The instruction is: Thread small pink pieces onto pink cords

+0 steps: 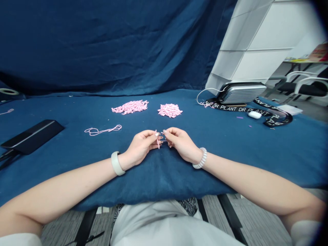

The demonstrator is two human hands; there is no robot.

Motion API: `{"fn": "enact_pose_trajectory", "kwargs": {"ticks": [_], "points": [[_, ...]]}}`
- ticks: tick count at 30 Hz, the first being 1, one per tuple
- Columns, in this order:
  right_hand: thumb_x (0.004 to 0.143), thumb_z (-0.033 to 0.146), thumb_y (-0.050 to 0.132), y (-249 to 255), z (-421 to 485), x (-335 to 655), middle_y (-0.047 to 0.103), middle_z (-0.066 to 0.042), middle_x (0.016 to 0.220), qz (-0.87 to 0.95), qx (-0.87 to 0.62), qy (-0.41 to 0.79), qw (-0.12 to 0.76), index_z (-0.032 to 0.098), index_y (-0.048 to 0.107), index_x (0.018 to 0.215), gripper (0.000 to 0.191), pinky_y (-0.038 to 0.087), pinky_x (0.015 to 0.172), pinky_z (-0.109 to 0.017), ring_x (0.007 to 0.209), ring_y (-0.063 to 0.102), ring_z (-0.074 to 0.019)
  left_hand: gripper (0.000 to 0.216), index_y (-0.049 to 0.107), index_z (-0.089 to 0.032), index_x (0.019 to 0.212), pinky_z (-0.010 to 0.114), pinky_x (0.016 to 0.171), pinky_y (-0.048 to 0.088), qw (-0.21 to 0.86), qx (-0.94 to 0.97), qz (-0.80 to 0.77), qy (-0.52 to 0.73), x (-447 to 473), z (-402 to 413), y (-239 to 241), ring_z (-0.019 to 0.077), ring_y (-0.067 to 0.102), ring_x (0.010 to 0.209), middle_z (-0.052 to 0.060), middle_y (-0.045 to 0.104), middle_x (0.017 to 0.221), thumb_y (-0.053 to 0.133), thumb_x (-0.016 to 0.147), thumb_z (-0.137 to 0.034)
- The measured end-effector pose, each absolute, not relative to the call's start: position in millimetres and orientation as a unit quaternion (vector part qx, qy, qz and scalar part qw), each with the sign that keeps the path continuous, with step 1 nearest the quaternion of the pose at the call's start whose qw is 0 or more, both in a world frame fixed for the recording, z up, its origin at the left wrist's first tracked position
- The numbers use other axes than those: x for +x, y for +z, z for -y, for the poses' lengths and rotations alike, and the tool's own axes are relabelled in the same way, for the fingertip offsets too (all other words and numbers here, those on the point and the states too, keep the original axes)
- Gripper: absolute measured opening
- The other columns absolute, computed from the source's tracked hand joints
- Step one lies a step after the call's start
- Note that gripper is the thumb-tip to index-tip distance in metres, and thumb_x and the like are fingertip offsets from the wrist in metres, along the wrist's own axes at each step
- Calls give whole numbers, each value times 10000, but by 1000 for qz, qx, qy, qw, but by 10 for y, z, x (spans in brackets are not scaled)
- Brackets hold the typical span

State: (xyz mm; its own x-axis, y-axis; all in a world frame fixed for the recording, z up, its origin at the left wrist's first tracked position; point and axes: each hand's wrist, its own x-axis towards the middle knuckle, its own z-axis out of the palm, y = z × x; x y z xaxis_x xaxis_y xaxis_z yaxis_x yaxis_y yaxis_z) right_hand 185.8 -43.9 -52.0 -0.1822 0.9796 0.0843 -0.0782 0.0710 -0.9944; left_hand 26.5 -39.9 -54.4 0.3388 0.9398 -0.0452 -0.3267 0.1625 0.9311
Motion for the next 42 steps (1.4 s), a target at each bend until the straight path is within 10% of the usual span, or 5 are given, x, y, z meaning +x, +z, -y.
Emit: {"fn": "enact_pose_trajectory", "kwargs": {"ticks": [42], "points": [[655,400,721,-518,479,1740,492,39,567,449,-375,616,527,144,565,656,300,280,507,-222,509,378,-58,220,632,-131,812,219,627,489,656,479,-360,460,277,415,-558,99,616,628,17,670,688,756,655,-221]]}}
